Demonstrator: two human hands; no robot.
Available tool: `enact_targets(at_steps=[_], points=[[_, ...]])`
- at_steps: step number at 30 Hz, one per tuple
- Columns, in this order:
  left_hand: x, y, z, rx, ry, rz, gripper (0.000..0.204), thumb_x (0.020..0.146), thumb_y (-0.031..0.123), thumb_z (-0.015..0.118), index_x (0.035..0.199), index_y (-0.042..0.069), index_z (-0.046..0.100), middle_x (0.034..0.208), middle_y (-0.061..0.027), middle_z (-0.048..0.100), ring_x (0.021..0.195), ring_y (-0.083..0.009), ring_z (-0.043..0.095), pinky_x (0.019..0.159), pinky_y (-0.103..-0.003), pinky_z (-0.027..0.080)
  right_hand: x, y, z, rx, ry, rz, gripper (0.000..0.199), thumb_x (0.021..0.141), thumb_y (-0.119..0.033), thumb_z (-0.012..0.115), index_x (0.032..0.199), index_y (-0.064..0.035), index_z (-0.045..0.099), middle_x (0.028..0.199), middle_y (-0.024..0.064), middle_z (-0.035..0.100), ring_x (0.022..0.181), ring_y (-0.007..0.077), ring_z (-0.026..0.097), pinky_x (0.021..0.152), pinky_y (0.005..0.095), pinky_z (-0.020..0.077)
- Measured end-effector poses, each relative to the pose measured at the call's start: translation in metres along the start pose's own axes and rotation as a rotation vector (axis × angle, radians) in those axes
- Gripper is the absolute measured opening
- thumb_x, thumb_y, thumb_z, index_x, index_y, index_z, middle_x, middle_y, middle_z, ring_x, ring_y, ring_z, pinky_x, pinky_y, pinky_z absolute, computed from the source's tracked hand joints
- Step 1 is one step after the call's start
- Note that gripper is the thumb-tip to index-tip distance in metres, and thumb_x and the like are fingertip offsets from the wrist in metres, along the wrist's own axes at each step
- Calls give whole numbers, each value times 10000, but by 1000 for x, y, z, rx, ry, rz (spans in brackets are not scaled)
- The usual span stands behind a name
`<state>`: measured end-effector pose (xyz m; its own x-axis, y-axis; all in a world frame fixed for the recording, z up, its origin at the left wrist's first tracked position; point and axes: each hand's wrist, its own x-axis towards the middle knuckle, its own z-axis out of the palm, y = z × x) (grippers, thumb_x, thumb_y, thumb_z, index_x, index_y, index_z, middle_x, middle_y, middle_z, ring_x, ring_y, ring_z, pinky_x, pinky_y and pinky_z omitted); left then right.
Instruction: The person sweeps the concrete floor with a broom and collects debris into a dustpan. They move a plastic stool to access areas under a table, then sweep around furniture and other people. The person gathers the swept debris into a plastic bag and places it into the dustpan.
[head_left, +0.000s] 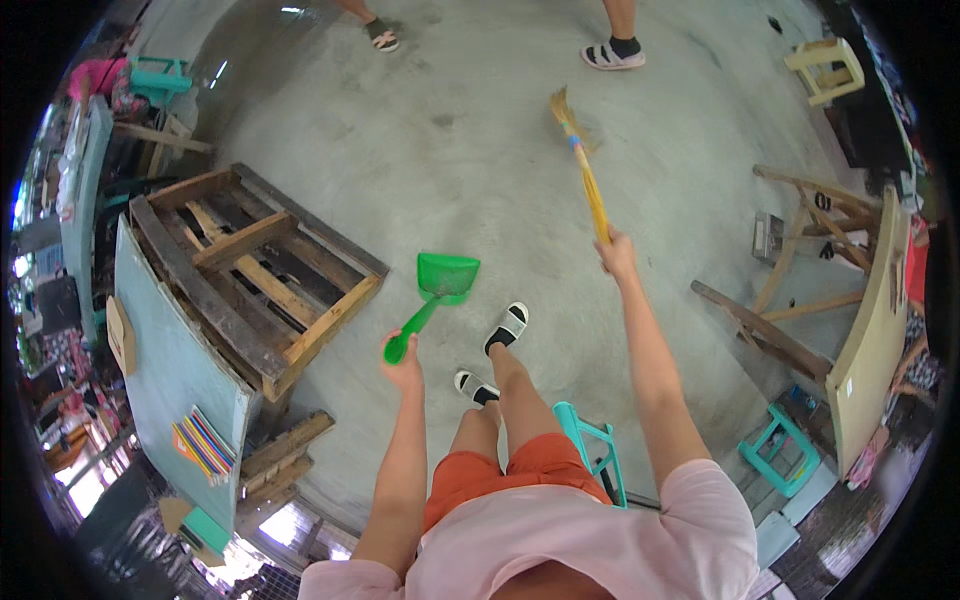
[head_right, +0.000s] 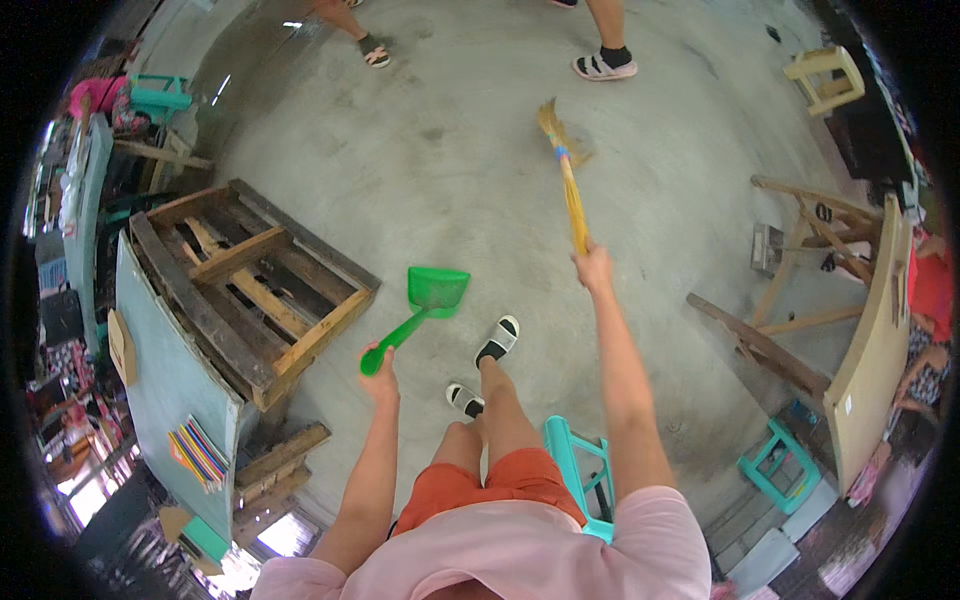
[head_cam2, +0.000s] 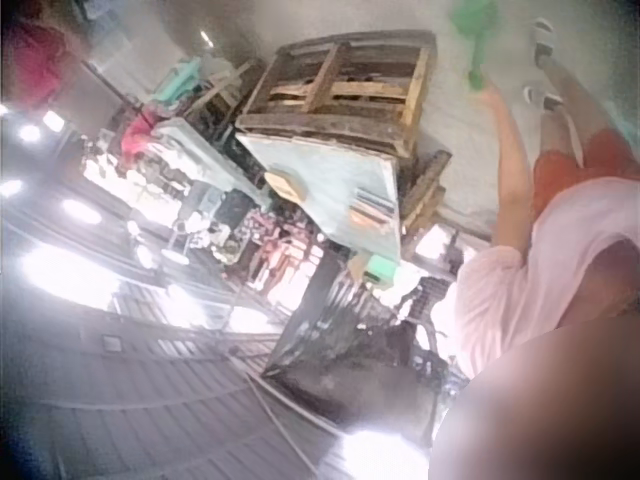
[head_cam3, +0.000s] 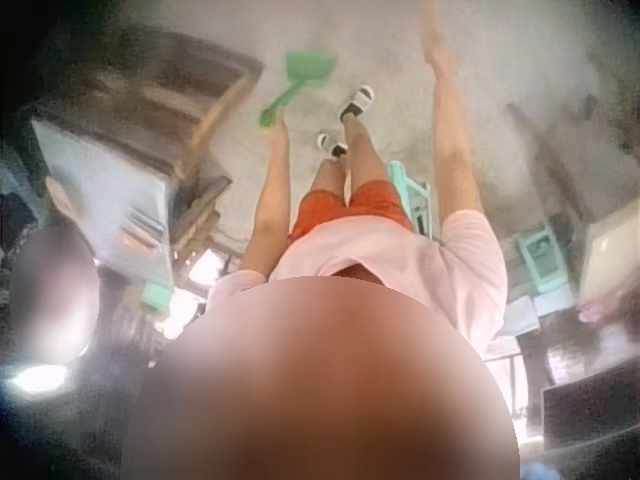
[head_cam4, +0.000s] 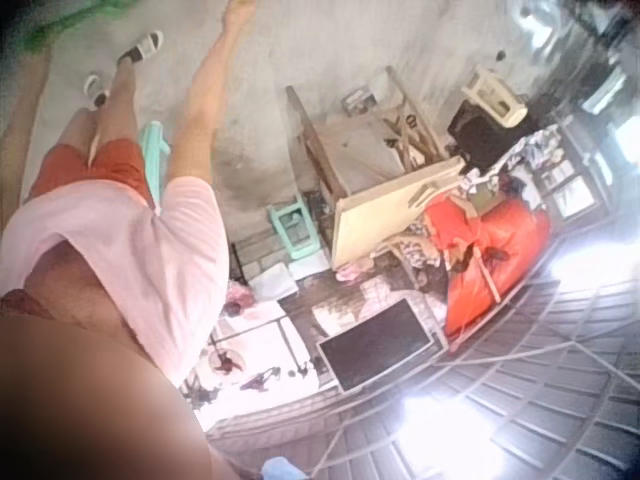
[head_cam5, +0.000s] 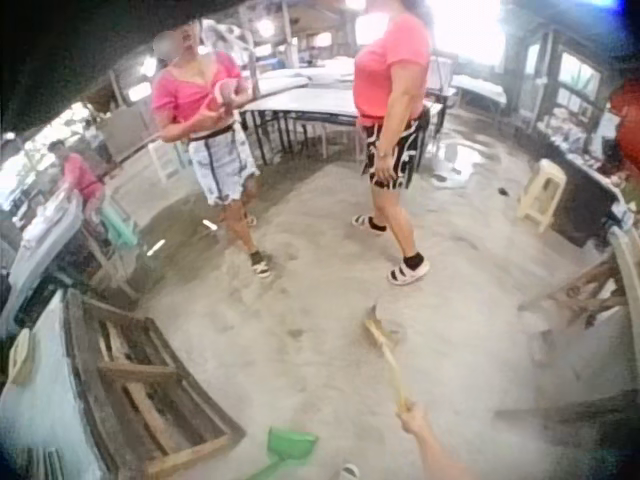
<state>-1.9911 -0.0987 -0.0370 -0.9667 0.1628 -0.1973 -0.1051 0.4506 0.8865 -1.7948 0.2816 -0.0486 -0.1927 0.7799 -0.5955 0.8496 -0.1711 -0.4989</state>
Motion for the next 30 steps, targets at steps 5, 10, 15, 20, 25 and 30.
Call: enact_targets(at_steps=[5, 10, 15, 20, 25, 30], points=[[5, -15, 17, 102, -24, -20, 271, 669, 59, 717, 894, 43, 566, 972, -85, 593, 876, -156, 543, 801, -287, 423, 18, 31, 146, -354, 55, -170, 250, 736, -128, 562, 954, -8, 580, 707, 182, 612, 640, 320, 612, 562, 402, 481], [3, -30, -12, 97, 81, -74, 279, 659, 50, 720, 894, 39, 570, 973, -89, 593, 894, -160, 541, 810, -288, 419, -154, 60, 170, -307, -531, -215, 442, 708, -184, 546, 1146, -127, 517, 783, 229, 588, 726, 367, 591, 642, 431, 456], [-5, -13, -11, -48, 136, -43, 264, 656, 16, 700, 885, 42, 573, 980, -96, 591, 904, -177, 546, 817, -289, 418, -266, 0, 13, -186, -455, -139, 515, 714, -128, 587, 1216, -115, 473, 863, 228, 603, 815, 318, 618, 691, 375, 469], [-27, -26, -42, -53, 292, -92, 260, 654, -1, 687, 885, 46, 576, 969, -82, 592, 897, -172, 549, 815, -292, 420, -149, -70, 33, -318, -252, -444, 505, 721, -99, 527, 1222, -99, 464, 873, 250, 581, 821, 358, 595, 684, 403, 468], [-20, -54, -48, 14, 250, -69, 270, 649, 12, 692, 890, 54, 578, 953, -74, 595, 880, -168, 556, 798, -290, 428, -21, -103, 161, -487, -230, -410, 446, 714, -138, 551, 1154, -77, 511, 877, 215, 605, 816, 349, 598, 689, 419, 481], [-13, -39, -45, 41, 180, -111, 241, 680, 20, 688, 887, 40, 568, 974, -87, 588, 880, -156, 543, 801, -273, 419, -101, 26, 229, -625, -480, -522, 378, 670, -92, 529, 1047, -67, 550, 781, 228, 596, 758, 382, 586, 661, 454, 474]])
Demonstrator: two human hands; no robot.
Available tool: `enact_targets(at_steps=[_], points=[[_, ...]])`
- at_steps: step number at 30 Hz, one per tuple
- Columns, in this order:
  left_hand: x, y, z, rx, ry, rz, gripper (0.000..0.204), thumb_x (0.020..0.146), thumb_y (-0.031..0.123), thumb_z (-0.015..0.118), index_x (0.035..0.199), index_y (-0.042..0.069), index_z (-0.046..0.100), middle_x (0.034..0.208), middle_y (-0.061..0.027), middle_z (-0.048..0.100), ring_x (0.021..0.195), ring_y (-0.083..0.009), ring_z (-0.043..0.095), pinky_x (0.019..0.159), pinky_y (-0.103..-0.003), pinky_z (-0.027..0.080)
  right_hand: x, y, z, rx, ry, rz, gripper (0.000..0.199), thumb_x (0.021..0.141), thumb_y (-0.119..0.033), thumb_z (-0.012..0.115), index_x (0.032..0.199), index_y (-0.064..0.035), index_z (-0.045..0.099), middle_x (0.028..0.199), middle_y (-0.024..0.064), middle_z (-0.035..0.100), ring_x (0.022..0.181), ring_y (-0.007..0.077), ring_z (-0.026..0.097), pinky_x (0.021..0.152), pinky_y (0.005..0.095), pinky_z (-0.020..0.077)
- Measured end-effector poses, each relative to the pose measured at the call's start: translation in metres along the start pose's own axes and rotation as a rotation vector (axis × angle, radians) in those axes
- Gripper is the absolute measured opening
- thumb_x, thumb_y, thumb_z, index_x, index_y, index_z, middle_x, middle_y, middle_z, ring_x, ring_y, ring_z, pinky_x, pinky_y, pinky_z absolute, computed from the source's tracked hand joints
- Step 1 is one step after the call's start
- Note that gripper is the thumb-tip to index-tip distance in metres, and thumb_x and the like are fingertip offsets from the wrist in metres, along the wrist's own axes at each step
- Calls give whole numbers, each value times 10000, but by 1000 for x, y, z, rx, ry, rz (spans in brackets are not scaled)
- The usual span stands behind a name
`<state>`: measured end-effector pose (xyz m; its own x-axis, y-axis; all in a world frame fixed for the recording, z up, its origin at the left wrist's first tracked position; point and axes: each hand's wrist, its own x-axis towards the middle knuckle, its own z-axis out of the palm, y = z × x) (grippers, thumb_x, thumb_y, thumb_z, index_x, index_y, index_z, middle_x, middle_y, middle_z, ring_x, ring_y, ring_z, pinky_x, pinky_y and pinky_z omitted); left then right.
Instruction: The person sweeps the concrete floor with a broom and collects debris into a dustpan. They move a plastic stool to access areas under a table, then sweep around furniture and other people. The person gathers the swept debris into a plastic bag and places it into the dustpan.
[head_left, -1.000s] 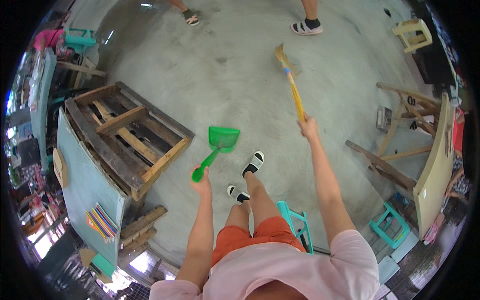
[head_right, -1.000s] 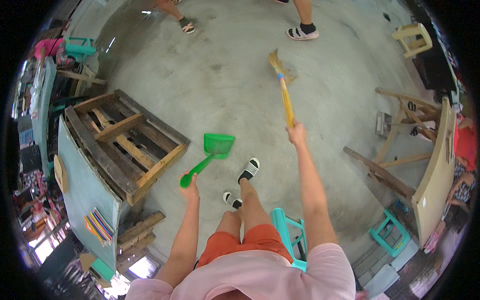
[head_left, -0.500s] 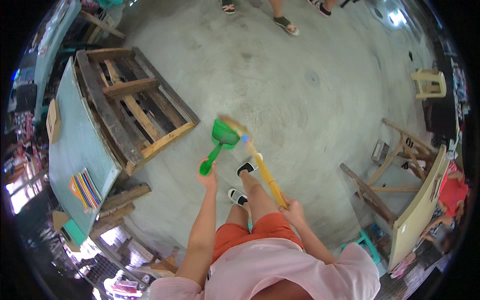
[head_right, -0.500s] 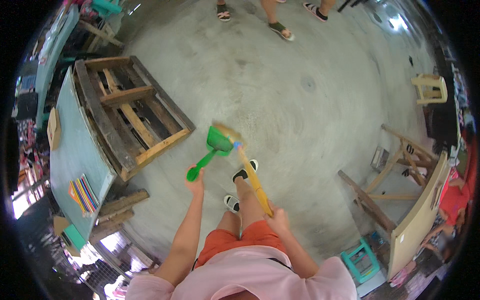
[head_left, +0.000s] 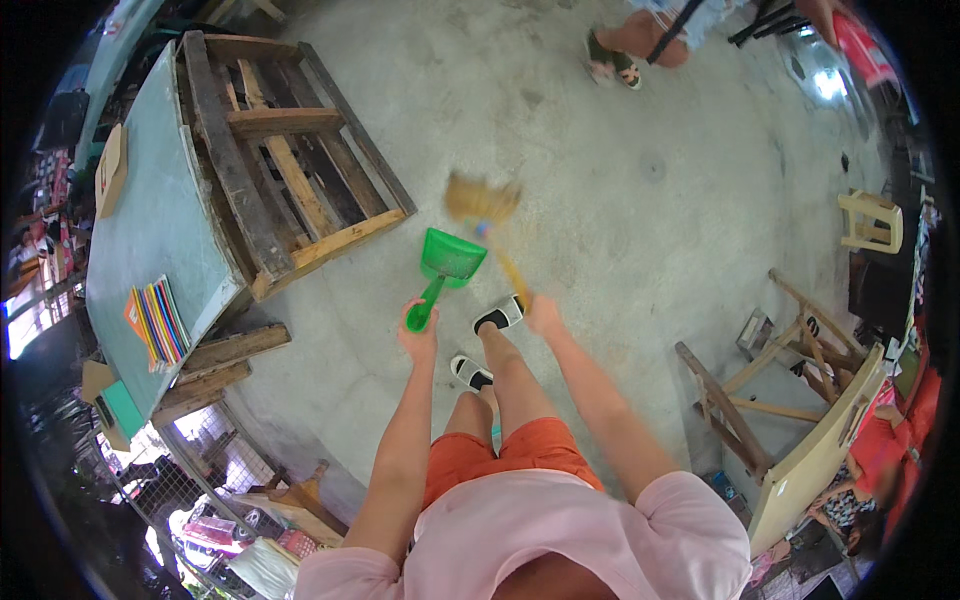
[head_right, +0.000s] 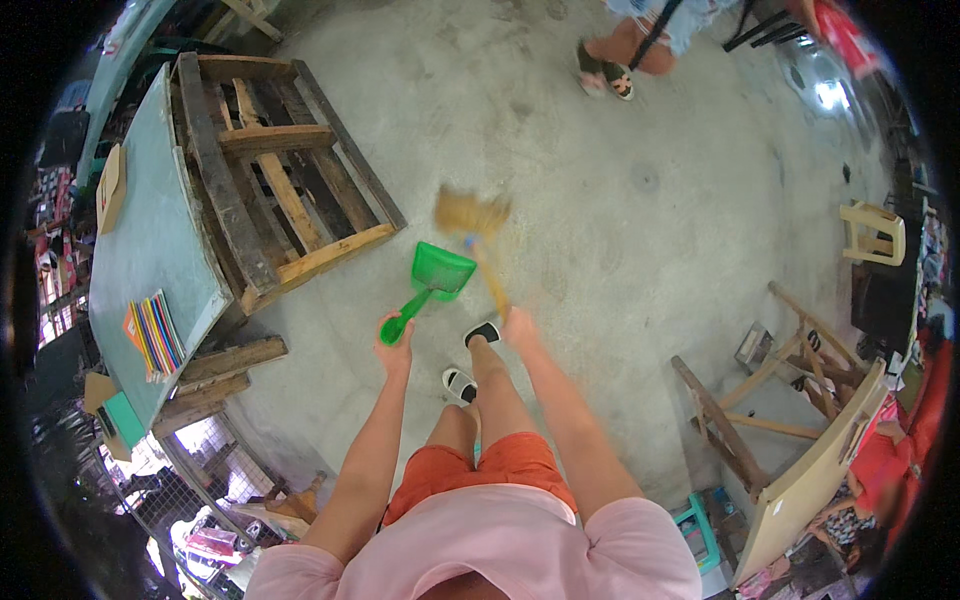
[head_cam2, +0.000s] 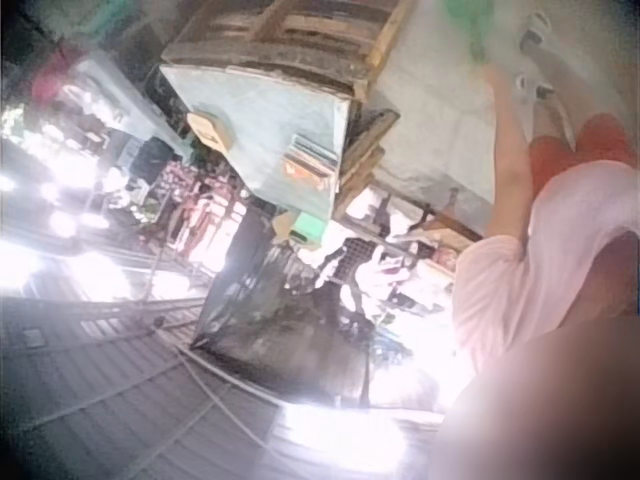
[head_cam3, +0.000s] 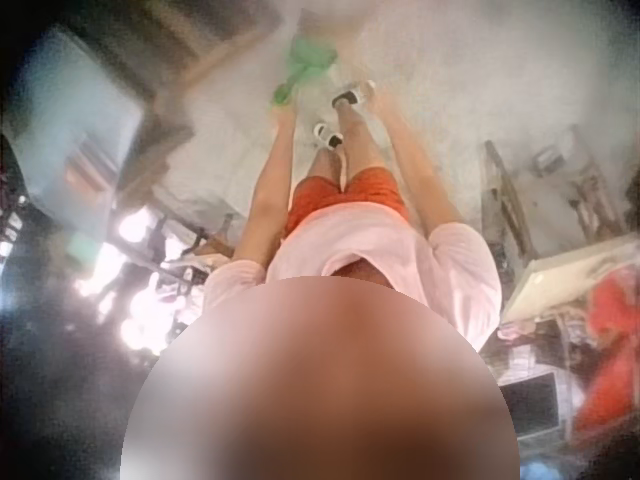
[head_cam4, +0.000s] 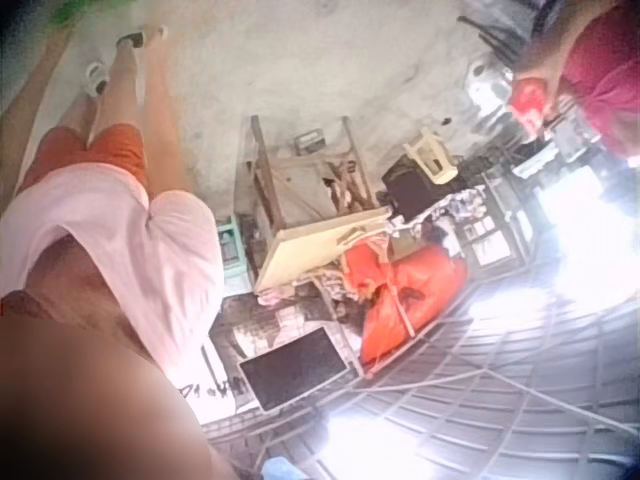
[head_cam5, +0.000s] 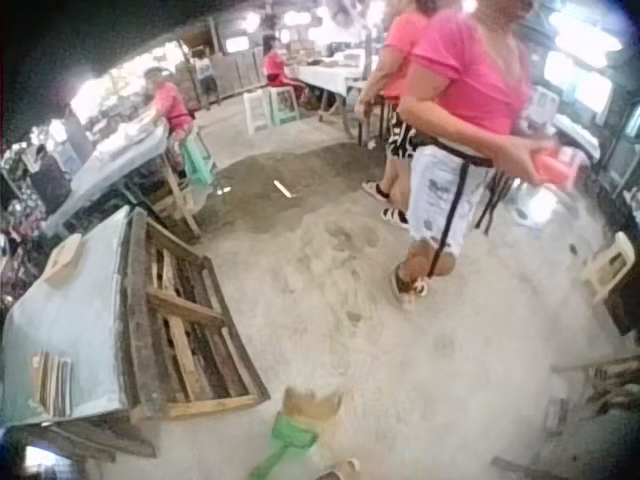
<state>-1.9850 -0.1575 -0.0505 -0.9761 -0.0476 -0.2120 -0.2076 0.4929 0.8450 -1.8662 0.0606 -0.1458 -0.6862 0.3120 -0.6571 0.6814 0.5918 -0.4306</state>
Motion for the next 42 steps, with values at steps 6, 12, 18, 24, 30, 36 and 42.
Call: enact_targets(at_steps=[6, 12, 18, 24, 30, 36, 42], points=[[-1, -16, -48, -119, -31, -14, 275, 656, -41, 658, 902, 49, 576, 1037, -122, 591, 938, -186, 551, 834, -289, 417, -207, 6, -84, 203, -5, 26, 562, 681, -121, 575, 1229, -182, 469, 900, 205, 600, 833, 350, 587, 713, 418, 458], [5, -26, -98, -46, -197, -3, 289, 661, -15, 666, 929, 50, 576, 1036, -100, 594, 953, -176, 556, 838, -284, 416, -161, 20, -140, 425, 66, 368, 538, 717, -107, 567, 1235, -36, 442, 702, 167, 610, 611, 197, 595, 596, 371, 472], [11, -17, -81, 119, -338, 70, 322, 644, 18, 682, 944, 60, 574, 1076, -100, 588, 979, -170, 556, 842, -284, 421, -95, 11, 39, 172, 98, 347, 464, 663, -132, 582, 1110, -19, 531, 718, 220, 599, 693, 358, 600, 562, 400, 465], [-3, -39, -116, 26, -252, 83, 296, 641, -12, 666, 920, 50, 588, 1038, -114, 599, 966, -181, 558, 850, -286, 415, -212, -16, 12, 283, -75, 145, 579, 646, -118, 617, 1212, -135, 496, 852, 179, 631, 723, 236, 620, 645, 334, 480], [12, -65, -192, -76, -32, 117, 282, 637, -39, 664, 897, 37, 587, 954, -113, 612, 883, -181, 575, 807, -287, 437, -216, -66, -82, 320, 41, 314, 590, 678, -134, 605, 1246, -153, 450, 963, 205, 598, 897, 266, 606, 751, 350, 457], [70, -99, -247, -65, -47, 91, 250, 650, 0, 669, 882, 29, 581, 900, -61, 600, 836, -140, 559, 775, -262, 433, -47, -105, -8, 237, 294, 324, 404, 707, -173, 580, 1092, -56, 542, 888, 227, 601, 858, 355, 587, 727, 423, 471], [119, -117, -274, 100, -202, 116, 245, 644, 43, 666, 877, 57, 591, 890, -52, 602, 817, -128, 561, 742, -257, 437, -94, -222, 170, 121, 47, 200, 319, 714, -123, 548, 1020, -35, 572, 771, 235, 597, 800, 364, 593, 705, 437, 474]])
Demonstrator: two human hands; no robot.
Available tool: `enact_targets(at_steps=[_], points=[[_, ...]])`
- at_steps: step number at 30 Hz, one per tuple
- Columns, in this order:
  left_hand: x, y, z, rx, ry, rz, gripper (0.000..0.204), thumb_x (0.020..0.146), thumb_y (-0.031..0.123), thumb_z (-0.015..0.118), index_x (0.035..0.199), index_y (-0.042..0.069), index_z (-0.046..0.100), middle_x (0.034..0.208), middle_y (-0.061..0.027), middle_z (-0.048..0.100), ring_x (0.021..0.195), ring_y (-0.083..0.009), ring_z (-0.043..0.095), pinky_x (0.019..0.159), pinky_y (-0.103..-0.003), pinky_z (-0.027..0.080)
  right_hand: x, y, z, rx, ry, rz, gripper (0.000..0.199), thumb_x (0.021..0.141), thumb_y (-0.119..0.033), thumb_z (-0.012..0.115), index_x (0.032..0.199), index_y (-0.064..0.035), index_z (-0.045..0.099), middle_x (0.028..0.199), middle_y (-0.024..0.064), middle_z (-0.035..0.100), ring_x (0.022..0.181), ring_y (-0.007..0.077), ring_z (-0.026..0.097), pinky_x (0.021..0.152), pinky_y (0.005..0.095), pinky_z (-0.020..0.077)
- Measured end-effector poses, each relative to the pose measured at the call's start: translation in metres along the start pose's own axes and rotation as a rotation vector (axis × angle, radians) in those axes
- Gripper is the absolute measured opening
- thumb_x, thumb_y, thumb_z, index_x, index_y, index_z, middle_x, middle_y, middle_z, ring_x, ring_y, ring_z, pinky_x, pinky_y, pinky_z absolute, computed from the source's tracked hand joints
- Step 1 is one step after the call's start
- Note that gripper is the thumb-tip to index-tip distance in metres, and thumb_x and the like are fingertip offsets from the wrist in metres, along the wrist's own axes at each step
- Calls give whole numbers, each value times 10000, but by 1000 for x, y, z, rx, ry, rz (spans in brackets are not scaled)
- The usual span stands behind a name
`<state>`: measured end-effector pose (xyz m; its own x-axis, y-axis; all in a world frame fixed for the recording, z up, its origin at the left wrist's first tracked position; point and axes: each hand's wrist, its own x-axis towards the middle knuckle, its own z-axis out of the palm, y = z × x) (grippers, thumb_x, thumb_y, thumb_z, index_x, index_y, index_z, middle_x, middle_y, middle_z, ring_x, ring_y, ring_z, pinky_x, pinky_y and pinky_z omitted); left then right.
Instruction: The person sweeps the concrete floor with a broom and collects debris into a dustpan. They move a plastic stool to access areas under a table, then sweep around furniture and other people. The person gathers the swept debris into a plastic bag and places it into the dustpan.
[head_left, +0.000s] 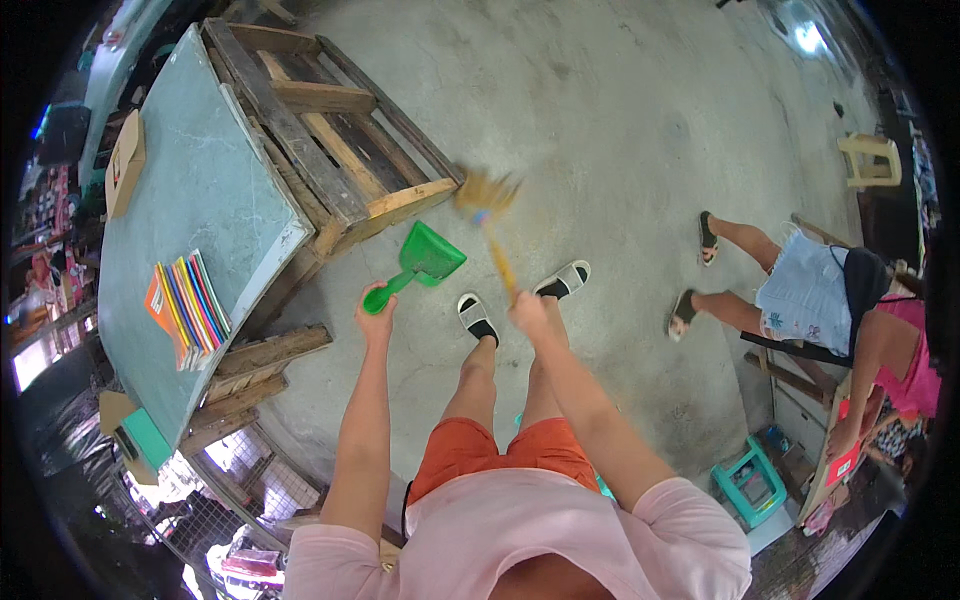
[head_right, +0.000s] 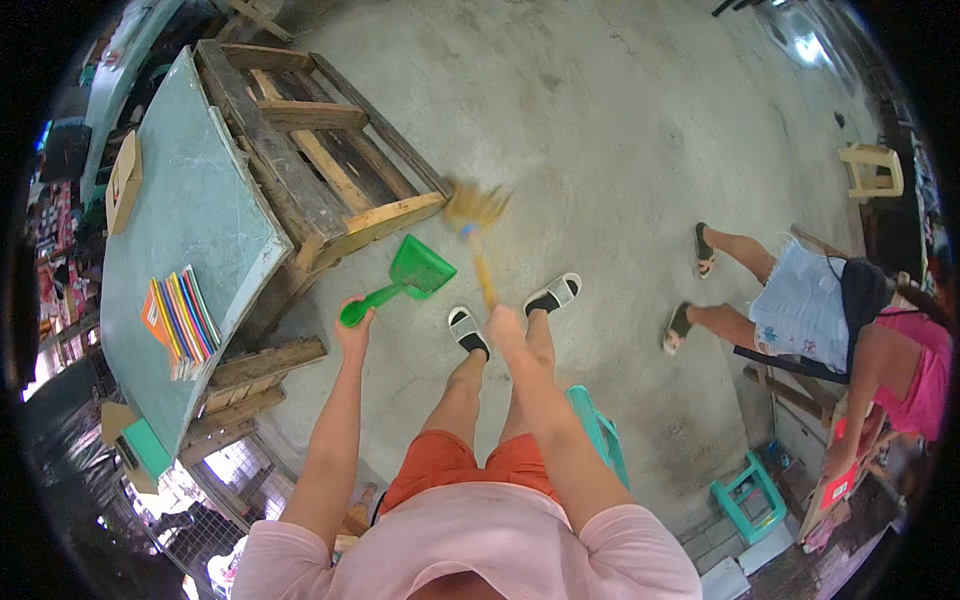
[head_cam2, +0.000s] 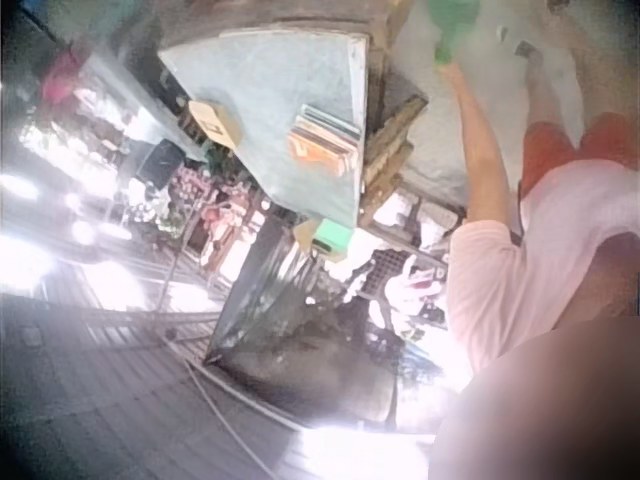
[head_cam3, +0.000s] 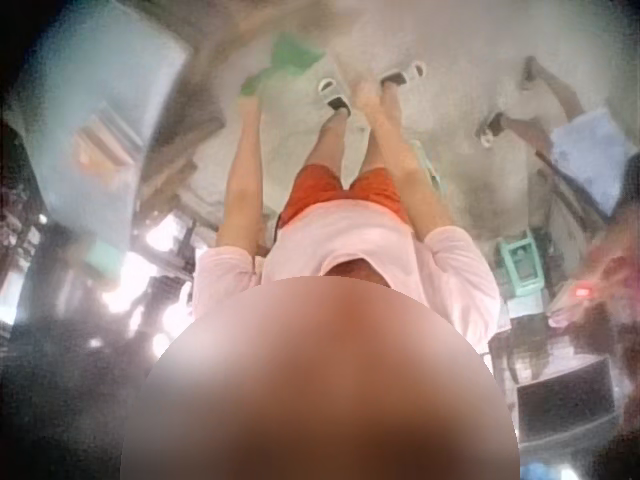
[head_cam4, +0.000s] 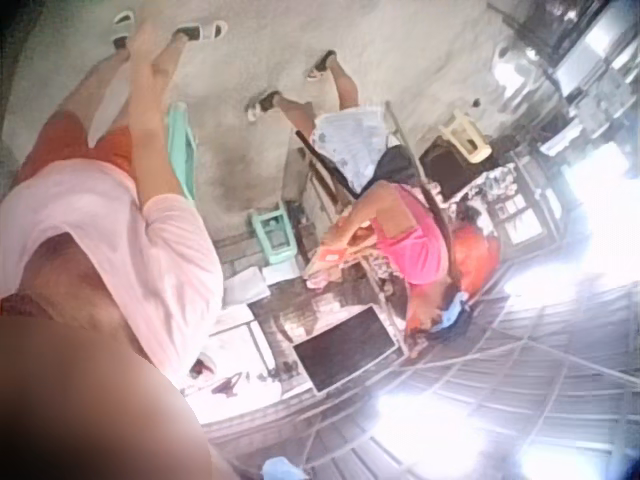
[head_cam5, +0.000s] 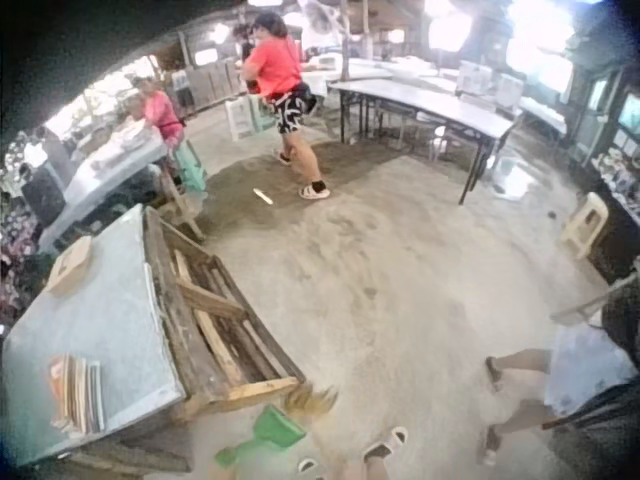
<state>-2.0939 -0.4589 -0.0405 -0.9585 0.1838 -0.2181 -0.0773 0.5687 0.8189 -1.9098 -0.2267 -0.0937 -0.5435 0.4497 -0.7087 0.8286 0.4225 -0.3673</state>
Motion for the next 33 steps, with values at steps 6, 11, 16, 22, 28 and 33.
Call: enact_targets(at_steps=[6, 11, 16, 22, 28, 33], points=[[9, -32, -22, -80, -103, 105, 261, 630, 56, 660, 882, 75, 597, 932, -68, 616, 843, -124, 573, 763, -252, 439, -178, 59, 31, 158, 33, -168, 546, 656, -132, 631, 1188, -131, 510, 853, 224, 590, 825, 356, 579, 724, 400, 463], [7, -47, -41, -93, -131, 77, 262, 627, 53, 658, 881, 70, 597, 945, -67, 618, 868, -133, 574, 778, -252, 437, -234, 26, -61, 294, 61, 213, 584, 685, -109, 622, 1245, -129, 457, 684, 167, 592, 585, 204, 601, 596, 352, 473], [19, -28, -34, -90, -210, 163, 274, 630, 53, 669, 894, 58, 598, 891, -44, 608, 838, -124, 559, 769, -259, 439, -104, 9, -19, 495, 329, 153, 328, 674, -177, 665, 933, 8, 587, 797, 218, 609, 716, 318, 616, 615, 376, 465], [1, -41, -39, -112, -265, 81, 268, 652, -34, 656, 895, 32, 562, 882, -37, 563, 815, -153, 525, 765, -288, 422, -72, -54, 50, 150, -77, 111, 244, 670, -66, 492, 868, -20, 627, 754, 208, 608, 750, 359, 598, 676, 437, 480], [-15, -4, -12, -126, -444, 270, 258, 660, -21, 655, 896, 28, 562, 936, -86, 569, 911, -202, 534, 826, -312, 409, -223, 70, 12, 489, 392, -276, 536, 667, -157, 555, 1196, -233, 513, 796, 209, 603, 728, 340, 584, 675, 408, 449], [-27, 32, 6, -28, -770, 440, 268, 647, -19, 642, 898, 39, 571, 1091, -169, 563, 1010, -248, 538, 867, -330, 404, -337, 116, -8, 1048, 296, 641, 381, 708, -83, 549, 1082, -137, 591, 597, 69, 551, 392, 164, 485, 359, 303, 377]])
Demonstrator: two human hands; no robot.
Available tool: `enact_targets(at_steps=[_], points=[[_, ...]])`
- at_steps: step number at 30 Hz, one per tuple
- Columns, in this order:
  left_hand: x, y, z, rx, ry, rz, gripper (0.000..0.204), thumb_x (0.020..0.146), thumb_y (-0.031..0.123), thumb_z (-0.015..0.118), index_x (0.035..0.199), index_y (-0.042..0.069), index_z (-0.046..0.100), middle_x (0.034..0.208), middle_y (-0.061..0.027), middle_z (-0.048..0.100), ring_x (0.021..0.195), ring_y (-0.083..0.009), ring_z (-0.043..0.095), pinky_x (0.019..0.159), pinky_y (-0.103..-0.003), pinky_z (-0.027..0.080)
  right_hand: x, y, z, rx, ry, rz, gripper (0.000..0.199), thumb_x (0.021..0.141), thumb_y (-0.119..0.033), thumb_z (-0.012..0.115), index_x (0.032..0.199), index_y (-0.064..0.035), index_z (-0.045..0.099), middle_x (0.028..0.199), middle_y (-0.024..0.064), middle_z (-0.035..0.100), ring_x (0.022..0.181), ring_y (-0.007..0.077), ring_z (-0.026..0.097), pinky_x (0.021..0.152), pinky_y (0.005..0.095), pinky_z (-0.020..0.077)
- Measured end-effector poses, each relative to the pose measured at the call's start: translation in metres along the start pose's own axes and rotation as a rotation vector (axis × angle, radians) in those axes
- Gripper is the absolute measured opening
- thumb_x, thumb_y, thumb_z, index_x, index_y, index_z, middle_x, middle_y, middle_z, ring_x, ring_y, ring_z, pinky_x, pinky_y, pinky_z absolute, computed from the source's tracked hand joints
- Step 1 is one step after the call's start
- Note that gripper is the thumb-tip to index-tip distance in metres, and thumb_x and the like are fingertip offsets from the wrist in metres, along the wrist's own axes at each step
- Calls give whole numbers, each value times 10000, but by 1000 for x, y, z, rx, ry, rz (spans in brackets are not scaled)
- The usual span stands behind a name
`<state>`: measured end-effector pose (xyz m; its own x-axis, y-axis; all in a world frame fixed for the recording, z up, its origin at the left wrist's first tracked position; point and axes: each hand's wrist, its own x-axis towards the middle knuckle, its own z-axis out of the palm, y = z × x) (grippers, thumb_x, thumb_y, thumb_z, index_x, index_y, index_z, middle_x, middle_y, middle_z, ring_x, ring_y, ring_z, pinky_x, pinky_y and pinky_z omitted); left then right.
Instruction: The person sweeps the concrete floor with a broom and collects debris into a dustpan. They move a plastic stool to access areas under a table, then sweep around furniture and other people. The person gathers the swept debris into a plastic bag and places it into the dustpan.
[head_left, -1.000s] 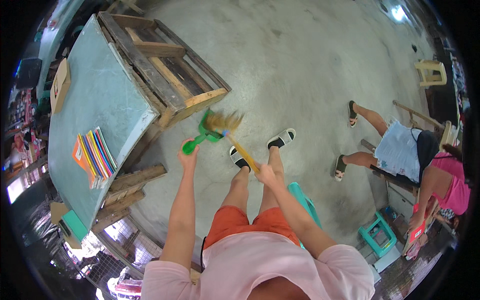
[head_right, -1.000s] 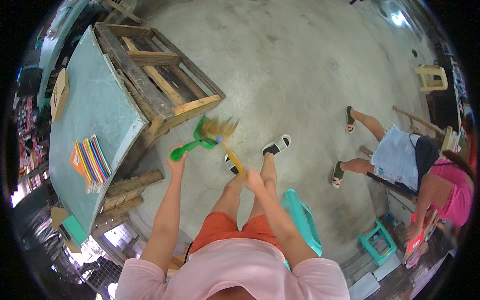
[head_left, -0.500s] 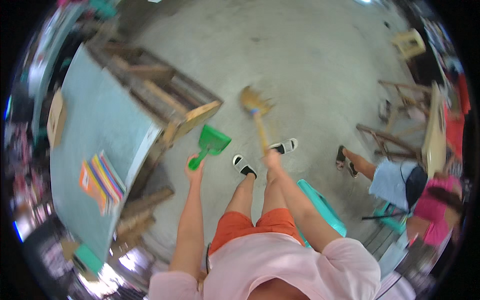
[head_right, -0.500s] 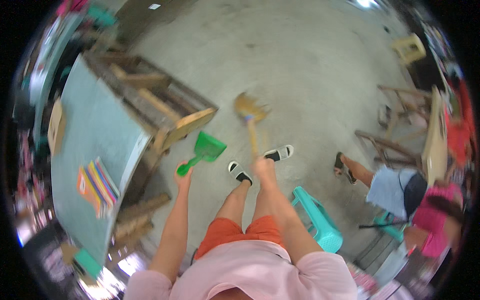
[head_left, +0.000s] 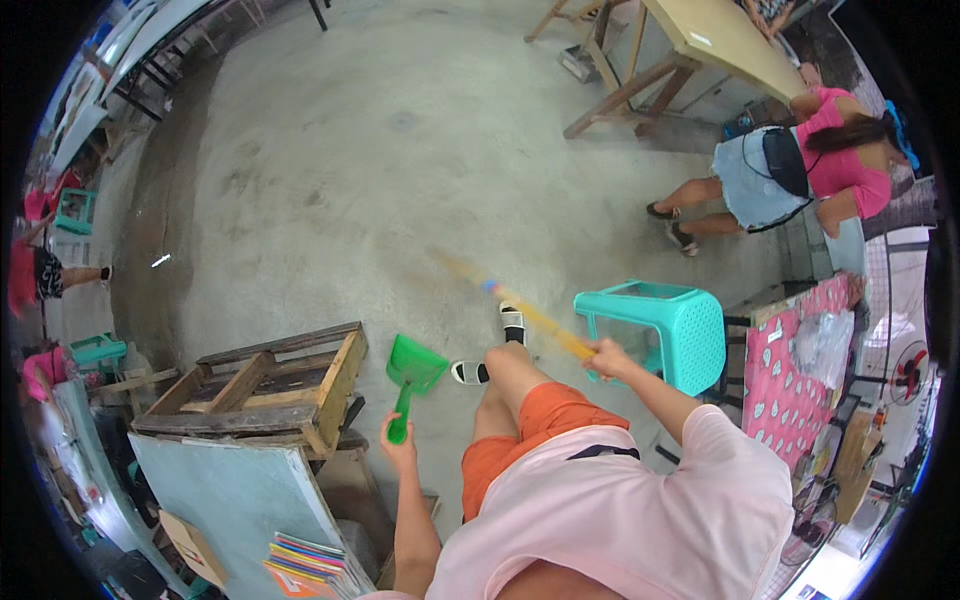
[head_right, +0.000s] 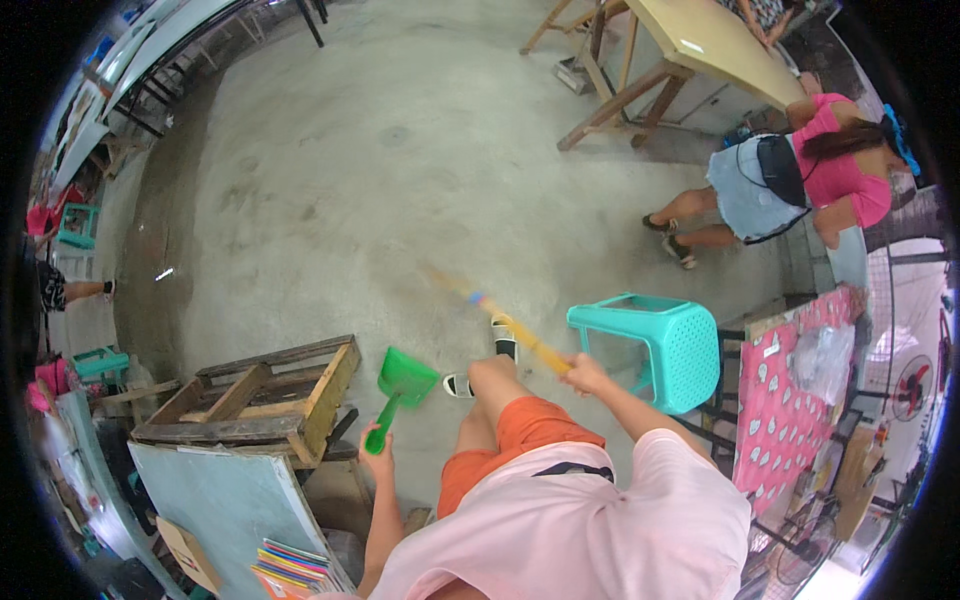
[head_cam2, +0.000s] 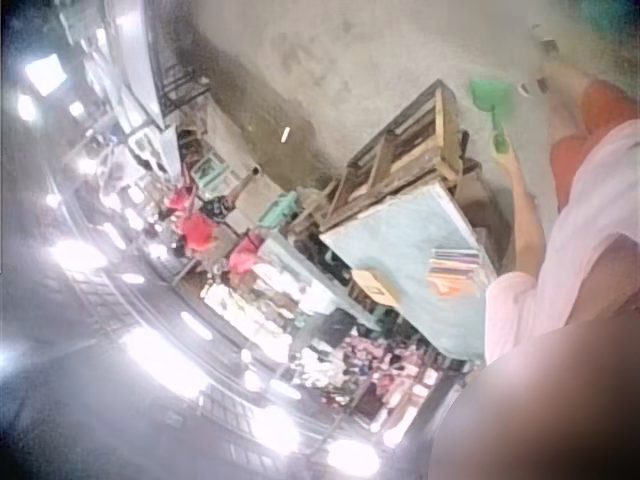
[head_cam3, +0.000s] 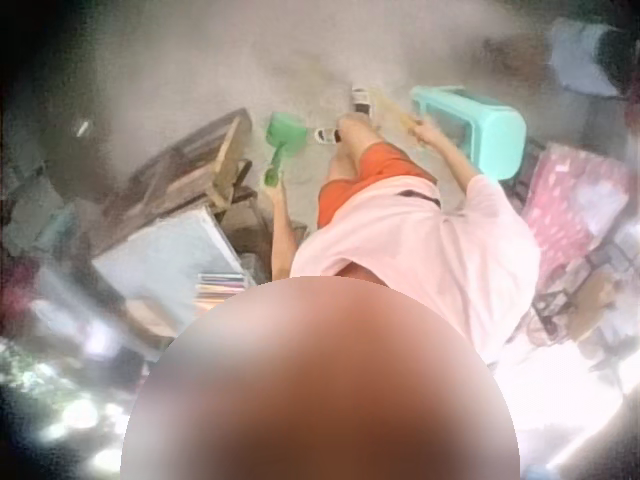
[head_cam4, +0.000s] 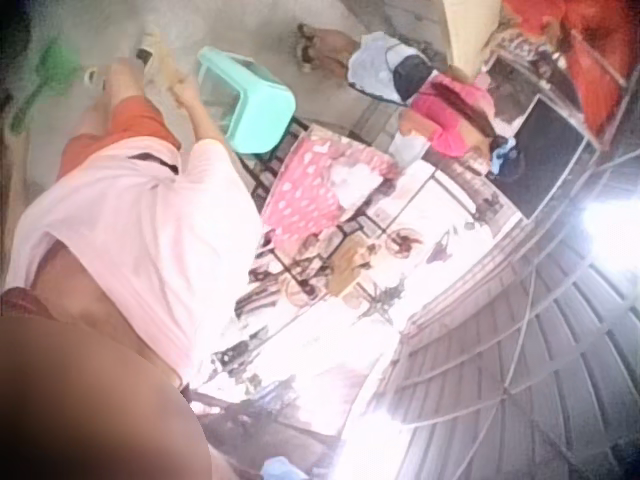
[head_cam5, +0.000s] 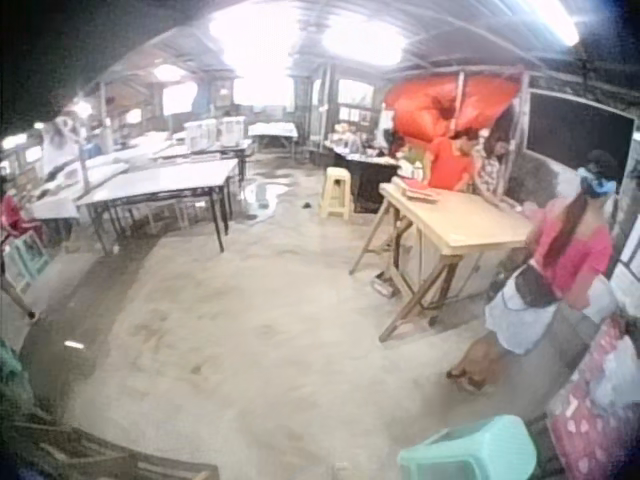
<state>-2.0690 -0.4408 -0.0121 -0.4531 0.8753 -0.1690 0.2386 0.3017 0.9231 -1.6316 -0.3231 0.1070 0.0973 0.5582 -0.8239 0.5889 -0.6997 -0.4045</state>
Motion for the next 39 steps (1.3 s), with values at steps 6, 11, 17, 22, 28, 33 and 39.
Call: enact_targets(at_steps=[6, 11, 17, 22, 28, 33, 39], points=[[47, 30, 61, 173, -262, 7, 292, 633, 5, 655, 910, 53, 575, 1073, -152, 587, 978, -229, 573, 832, -315, 431, 151, 76, 14, 665, 339, 235, 116, 701, -73, 575, 796, -7, 573, 576, 97, 541, 369, 184, 477, 331, 333, 388], [76, 38, 122, 257, -326, 22, 287, 634, 46, 658, 907, 78, 576, 1069, -132, 595, 948, -212, 590, 807, -306, 443, 166, 50, 102, 212, 149, 216, 242, 671, -34, 559, 904, -4, 615, 545, 85, 519, 394, 184, 498, 330, 318, 366], [85, 43, 133, 232, -245, -14, 278, 627, 16, 649, 889, 75, 574, 1061, -129, 596, 953, -214, 581, 811, -309, 438, 45, 21, 63, 163, -189, -51, 565, 680, -73, 593, 1230, -151, 490, 545, 24, 489, 396, 113, 440, 383, 274, 375], [89, 56, 139, 195, -150, -27, 271, 625, -10, 641, 879, 55, 572, 1048, -128, 596, 964, -218, 569, 827, -309, 428, 6, 6, -39, 176, 57, 74, 543, 695, -107, 618, 1223, -138, 497, 527, 32, 488, 384, 124, 442, 378, 294, 369], [108, 61, 180, 132, -128, -69, 278, 621, -17, 649, 881, 42, 574, 1046, -148, 589, 991, -219, 556, 848, -313, 414, 193, 1, -56, 144, 344, -34, 292, 679, -131, 605, 922, 26, 572, 595, 130, 555, 524, 198, 572, 473, 343, 433], [127, 61, 186, 78, -3, -97, 299, 612, -42, 656, 890, 21, 568, 1045, -155, 581, 1008, -236, 541, 870, -327, 401, 218, -37, -20, 52, 291, -287, 267, 663, -128, 609, 914, -40, 603, 581, 109, 545, 477, 193, 524, 426, 343, 403], [142, 116, 223, 41, 111, -130, 307, 642, -54, 664, 914, 30, 549, 1071, -147, 557, 983, -226, 527, 867, -334, 400, 160, -76, -158, -122, -428, -252, 574, 670, -145, 617, 1230, -174, 492, 495, 58, 493, 399, 160, 475, 385, 318, 381]])
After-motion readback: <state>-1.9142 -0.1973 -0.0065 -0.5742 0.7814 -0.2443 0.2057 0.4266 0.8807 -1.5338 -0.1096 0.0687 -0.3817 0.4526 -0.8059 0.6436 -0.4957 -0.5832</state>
